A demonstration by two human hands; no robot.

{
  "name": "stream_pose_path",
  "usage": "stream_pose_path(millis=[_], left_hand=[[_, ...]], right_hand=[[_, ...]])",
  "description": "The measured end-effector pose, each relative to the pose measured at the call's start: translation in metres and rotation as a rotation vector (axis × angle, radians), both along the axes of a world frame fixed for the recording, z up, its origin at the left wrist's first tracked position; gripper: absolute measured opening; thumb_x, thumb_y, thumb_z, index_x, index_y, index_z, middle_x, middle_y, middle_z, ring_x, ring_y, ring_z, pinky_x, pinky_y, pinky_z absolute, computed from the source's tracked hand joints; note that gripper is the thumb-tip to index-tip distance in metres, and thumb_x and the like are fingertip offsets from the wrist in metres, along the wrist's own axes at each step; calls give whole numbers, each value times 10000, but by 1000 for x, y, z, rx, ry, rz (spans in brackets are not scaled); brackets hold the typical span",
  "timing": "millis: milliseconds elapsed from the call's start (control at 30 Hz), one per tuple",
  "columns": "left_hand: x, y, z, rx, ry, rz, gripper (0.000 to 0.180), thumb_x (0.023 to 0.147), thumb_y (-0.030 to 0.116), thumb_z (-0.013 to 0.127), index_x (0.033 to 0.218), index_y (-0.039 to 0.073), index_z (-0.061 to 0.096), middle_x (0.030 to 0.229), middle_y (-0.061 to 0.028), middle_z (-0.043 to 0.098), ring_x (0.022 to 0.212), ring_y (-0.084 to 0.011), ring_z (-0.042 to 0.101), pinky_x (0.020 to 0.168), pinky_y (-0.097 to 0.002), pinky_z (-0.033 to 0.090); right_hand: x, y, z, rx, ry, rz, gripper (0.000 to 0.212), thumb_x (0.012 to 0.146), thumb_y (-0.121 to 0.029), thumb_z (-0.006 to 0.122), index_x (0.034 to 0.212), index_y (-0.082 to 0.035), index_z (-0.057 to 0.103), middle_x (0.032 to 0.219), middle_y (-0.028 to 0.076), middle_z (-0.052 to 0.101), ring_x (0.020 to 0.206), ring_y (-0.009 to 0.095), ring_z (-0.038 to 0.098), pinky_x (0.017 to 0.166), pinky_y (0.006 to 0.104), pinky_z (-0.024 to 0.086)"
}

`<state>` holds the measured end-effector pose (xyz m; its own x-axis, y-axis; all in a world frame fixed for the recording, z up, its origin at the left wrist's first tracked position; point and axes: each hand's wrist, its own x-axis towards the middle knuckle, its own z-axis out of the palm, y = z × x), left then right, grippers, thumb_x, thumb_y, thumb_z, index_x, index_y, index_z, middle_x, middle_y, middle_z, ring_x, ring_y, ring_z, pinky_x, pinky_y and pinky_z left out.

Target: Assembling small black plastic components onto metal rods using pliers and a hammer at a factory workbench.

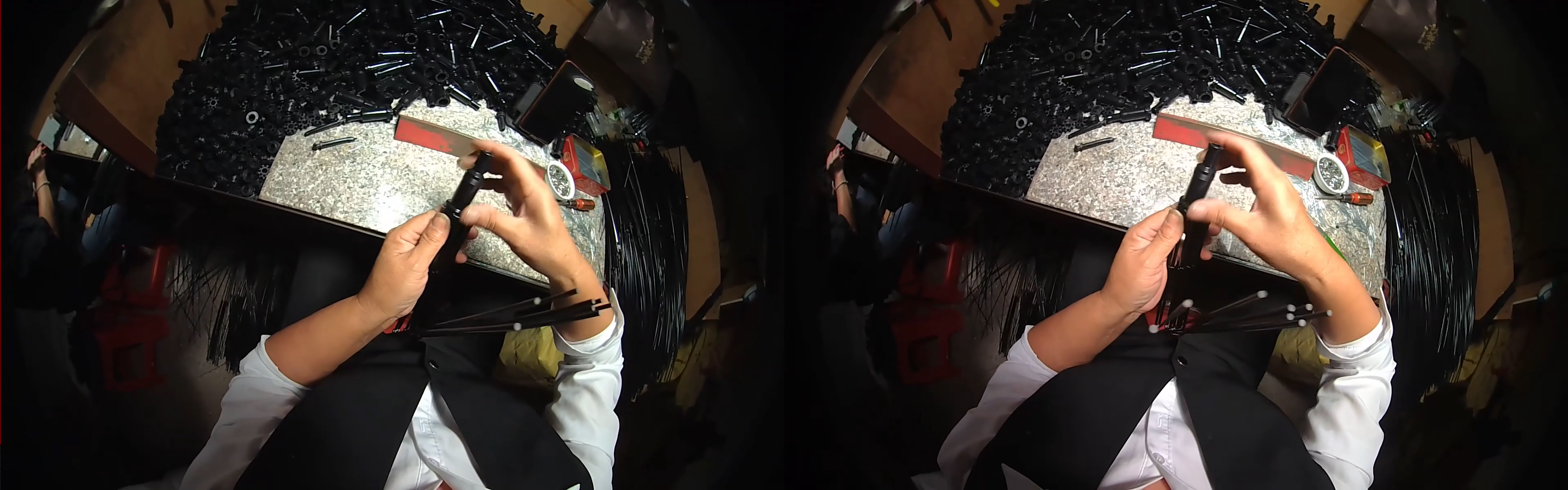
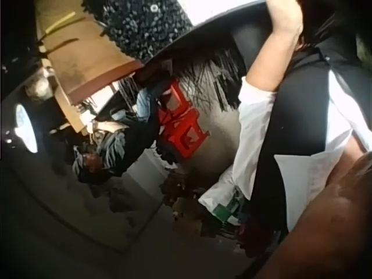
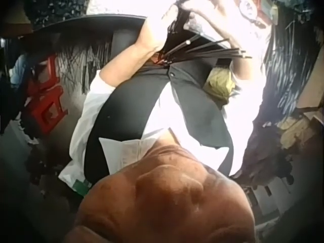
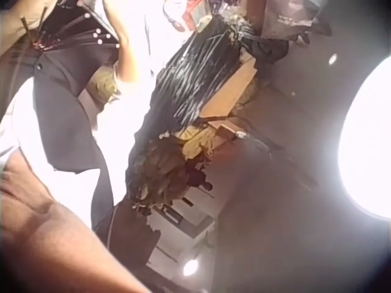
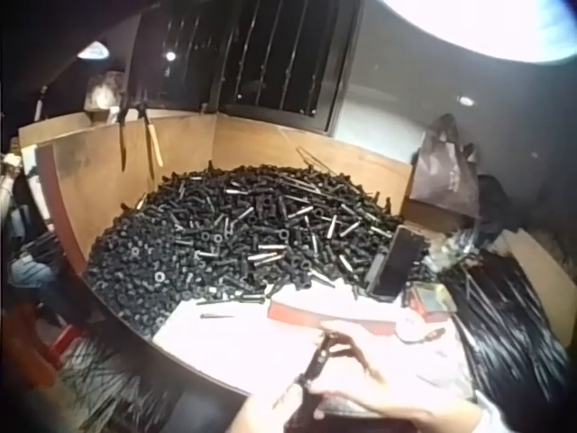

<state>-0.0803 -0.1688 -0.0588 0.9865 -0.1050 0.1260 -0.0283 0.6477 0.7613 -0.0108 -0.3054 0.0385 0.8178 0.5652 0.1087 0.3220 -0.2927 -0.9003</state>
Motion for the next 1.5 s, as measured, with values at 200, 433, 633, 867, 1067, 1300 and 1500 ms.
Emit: stream_pose_path(millis=[200, 433, 633, 867, 1067, 1300, 1500], left_hand=[[-2, 2, 1, -69, 116, -2, 362, 1014, 259, 384, 1160, -28, 550, 1027, -93, 617, 901, -140, 595, 804, -291, 492], [-3, 7, -8, -96, 84, -55, 286, 1000, 207, 446, 1101, -15, 594, 990, -9, 605, 903, -49, 527, 826, -201, 409], [-5, 3, 3, -92, 95, -53, 299, 1003, 231, 436, 1068, -13, 597, 974, -24, 608, 886, -75, 540, 794, -233, 441], [-6, 4, 3, -63, 33, -94, 338, 1008, 254, 412, 1101, -21, 585, 995, -61, 610, 880, -123, 561, 766, -281, 478], [-5, 4, 0, -49, 27, -53, 329, 1011, 243, 401, 1091, -20, 582, 976, -68, 614, 857, -126, 567, 765, -281, 476], [-3, 20, 3, -140, 140, -145, 335, 1013, 264, 387, 1098, -11, 558, 942, -65, 608, 811, -112, 587, 750, -262, 508], [1, 27, 5, -86, 58, -138, 377, 1010, 261, 384, 1207, -34, 512, 1170, -121, 580, 970, -163, 596, 844, -311, 501]], right_hand=[[-8, -1, -1, -174, 21, 136, 286, 764, -58, 731, 993, 13, 576, 952, 71, 576, 854, 136, 584, 736, 278, 505], [0, -5, -3, -146, 21, 227, 227, 799, -38, 690, 987, 16, 575, 988, 91, 601, 782, 131, 597, 669, 264, 517], [4, -5, 3, -206, -37, 253, 240, 774, -47, 715, 966, 11, 584, 933, 88, 623, 851, 154, 594, 745, 302, 496], [5, -6, 4, -236, -85, 247, 265, 744, -78, 749, 940, 3, 590, 906, 86, 627, 869, 162, 584, 776, 314, 477], [2, -2, 4, -221, 42, 214, 246, 745, -95, 750, 907, -1, 590, 895, 77, 621, 846, 164, 584, 767, 306, 475], [-7, 4, -18, 27, 135, 86, 246, 763, -115, 750, 923, 0, 602, 892, 64, 613, 809, 134, 584, 702, 270, 490], [-13, -1, -51, -3, -19, -95, 457, 728, -198, 807, 1006, -27, 487, 748, -1, 488, 685, 77, 462, 628, 222, 439]])
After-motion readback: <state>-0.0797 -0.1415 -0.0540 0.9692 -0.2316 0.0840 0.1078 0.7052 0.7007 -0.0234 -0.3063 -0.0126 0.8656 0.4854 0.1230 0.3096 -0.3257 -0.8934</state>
